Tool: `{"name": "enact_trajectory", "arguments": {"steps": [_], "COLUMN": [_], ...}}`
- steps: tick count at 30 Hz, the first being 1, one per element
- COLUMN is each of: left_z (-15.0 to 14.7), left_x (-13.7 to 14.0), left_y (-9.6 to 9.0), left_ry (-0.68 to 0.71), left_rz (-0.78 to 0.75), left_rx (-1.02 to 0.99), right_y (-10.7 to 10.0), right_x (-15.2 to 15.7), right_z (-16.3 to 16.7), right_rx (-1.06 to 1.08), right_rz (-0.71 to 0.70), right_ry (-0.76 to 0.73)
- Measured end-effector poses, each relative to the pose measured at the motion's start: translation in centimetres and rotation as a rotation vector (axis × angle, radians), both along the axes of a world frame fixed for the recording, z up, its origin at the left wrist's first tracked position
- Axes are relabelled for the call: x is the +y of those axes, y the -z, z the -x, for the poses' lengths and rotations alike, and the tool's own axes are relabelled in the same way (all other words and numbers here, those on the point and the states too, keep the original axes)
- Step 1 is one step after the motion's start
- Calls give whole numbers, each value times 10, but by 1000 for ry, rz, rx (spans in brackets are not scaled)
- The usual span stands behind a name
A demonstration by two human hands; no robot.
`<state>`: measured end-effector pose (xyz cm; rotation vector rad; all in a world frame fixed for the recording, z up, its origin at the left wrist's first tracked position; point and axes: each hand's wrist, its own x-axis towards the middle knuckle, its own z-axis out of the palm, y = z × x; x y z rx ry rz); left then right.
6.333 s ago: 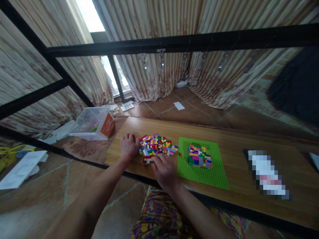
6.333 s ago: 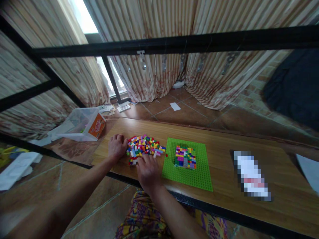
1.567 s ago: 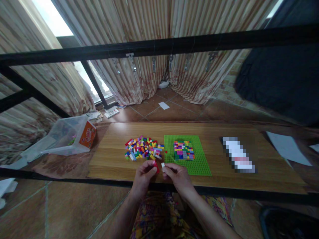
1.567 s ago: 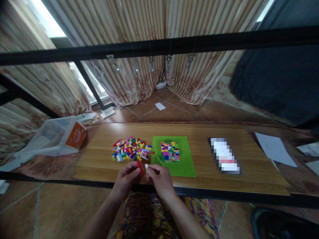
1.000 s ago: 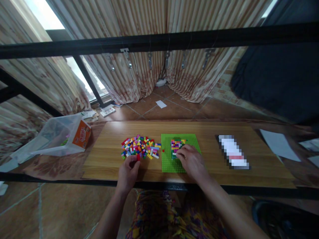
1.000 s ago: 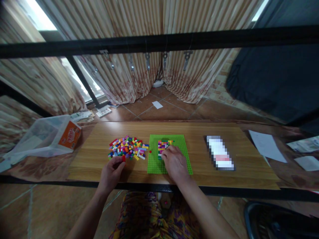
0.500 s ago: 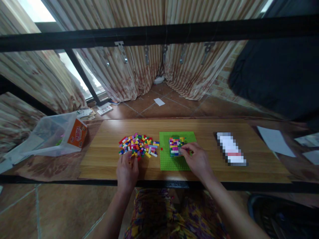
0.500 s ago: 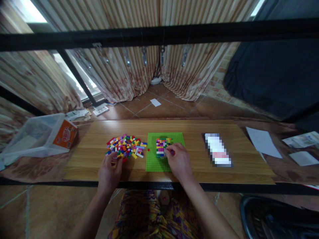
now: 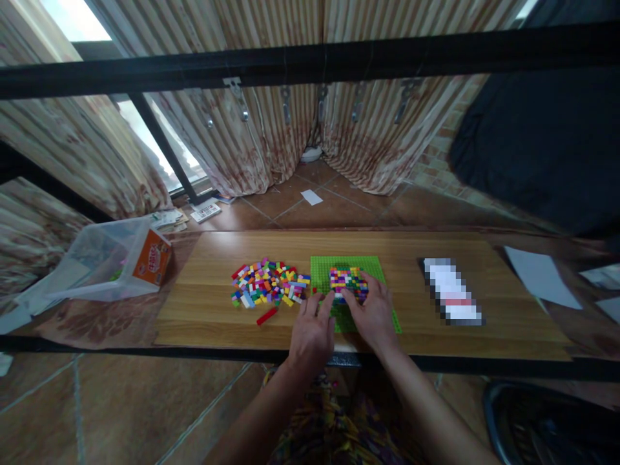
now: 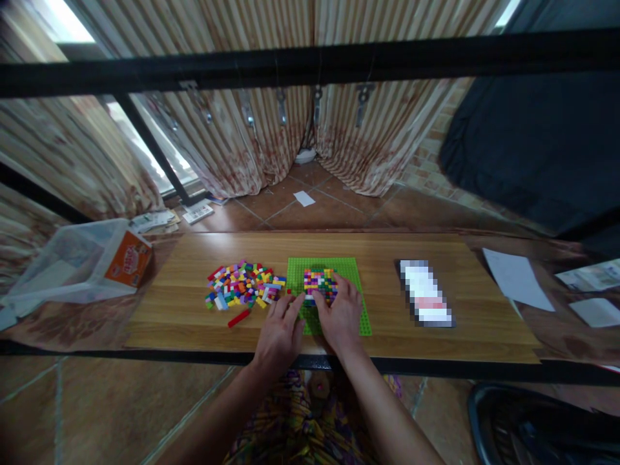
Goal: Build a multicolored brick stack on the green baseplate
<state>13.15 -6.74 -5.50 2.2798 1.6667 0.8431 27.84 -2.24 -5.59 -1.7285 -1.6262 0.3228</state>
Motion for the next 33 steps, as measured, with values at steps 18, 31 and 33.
{"name": "enact_trajectory", "arguments": {"steps": [18, 31, 33], "left_z": [-2, -11, -15], "left_x": [0, 4, 3], "left_y": [8, -5, -5], "left_ry": [40, 6, 6], "left_rz": [79, 68, 62], "left_rx": [-89, -31, 61], "right_y": [8, 15, 16], "right_x": [2, 11, 9], "right_z": [5, -10, -7], "right_rx": [184, 367, 305], "right_rz": [40, 106, 81], "right_ry": [-2, 31, 43]}}
